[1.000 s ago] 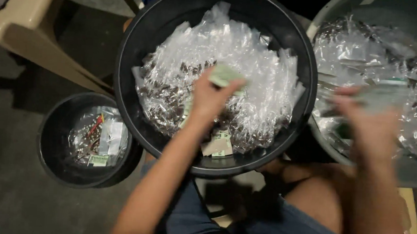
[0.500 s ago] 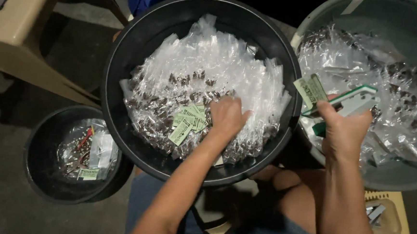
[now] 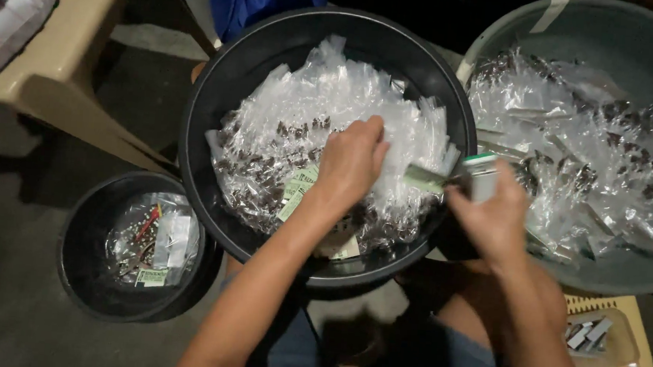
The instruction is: The person is sealing small plastic bags containing metal parts by stapling paper labels to the top of each bag.
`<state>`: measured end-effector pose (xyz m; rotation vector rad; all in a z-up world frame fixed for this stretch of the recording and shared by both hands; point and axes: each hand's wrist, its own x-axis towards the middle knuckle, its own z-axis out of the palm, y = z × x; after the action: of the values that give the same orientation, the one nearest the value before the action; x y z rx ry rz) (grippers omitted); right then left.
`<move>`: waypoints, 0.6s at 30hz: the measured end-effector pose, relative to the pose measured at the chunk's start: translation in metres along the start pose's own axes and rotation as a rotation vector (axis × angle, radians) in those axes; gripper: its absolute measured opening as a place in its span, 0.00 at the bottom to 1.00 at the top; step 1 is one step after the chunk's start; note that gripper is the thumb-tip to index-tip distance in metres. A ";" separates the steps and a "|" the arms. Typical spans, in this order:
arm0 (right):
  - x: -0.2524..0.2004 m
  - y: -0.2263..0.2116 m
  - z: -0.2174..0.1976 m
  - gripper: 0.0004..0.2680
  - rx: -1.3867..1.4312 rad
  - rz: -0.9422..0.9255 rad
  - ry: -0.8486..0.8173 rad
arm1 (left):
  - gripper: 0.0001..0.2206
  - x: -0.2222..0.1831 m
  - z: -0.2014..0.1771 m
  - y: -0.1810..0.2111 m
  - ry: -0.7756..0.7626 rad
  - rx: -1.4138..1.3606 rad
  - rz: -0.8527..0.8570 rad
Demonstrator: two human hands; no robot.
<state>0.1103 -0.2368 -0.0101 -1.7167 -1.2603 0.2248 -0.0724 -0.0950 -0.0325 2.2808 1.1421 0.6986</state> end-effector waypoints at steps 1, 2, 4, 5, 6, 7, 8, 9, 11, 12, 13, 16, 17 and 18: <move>-0.004 -0.006 0.005 0.18 -0.140 -0.046 -0.023 | 0.05 -0.003 -0.007 0.008 0.097 0.020 0.120; -0.004 -0.011 0.011 0.18 -0.142 -0.049 -0.020 | 0.05 -0.011 -0.018 0.022 0.100 0.019 0.124; -0.003 -0.021 0.023 0.15 -0.111 0.017 -0.023 | 0.04 -0.024 -0.041 0.049 0.170 -0.059 0.268; 0.002 -0.027 0.021 0.15 -0.111 0.013 -0.017 | 0.04 -0.034 -0.051 0.057 0.173 -0.059 0.275; 0.007 -0.033 0.020 0.15 -0.128 -0.056 0.024 | 0.05 -0.044 -0.062 0.064 0.165 -0.032 0.347; 0.012 -0.039 0.019 0.15 -0.146 -0.125 0.064 | 0.07 -0.054 -0.072 0.071 0.156 -0.005 0.420; 0.016 -0.049 0.013 0.15 -0.145 -0.128 0.066 | 0.07 -0.059 -0.076 0.070 0.159 -0.004 0.422; 0.020 -0.058 0.007 0.14 -0.068 -0.150 0.066 | 0.12 -0.064 -0.080 0.069 0.163 -0.084 0.400; 0.023 -0.075 -0.002 0.13 0.009 -0.176 0.064 | 0.16 -0.064 -0.091 0.065 0.170 -0.164 0.379; 0.022 -0.082 -0.006 0.13 0.014 -0.172 0.037 | 0.18 -0.061 -0.097 0.063 0.216 -0.248 0.328; 0.021 -0.089 -0.009 0.13 0.018 -0.168 0.009 | 0.20 -0.057 -0.103 0.060 0.261 -0.332 0.277; 0.015 -0.111 -0.016 0.14 0.164 -0.130 -0.072 | 0.21 -0.051 -0.117 0.068 0.245 -0.440 0.368; 0.015 -0.115 -0.020 0.14 0.164 -0.133 -0.073 | 0.21 -0.047 -0.102 0.064 0.248 -0.440 0.368; 0.014 -0.119 -0.023 0.14 0.213 -0.163 -0.132 | 0.13 -0.044 -0.088 0.059 0.220 -0.523 0.416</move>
<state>0.0552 -0.2381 0.0990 -1.4296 -1.4124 0.3673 -0.1167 -0.1453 0.0603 2.0215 0.4765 1.2643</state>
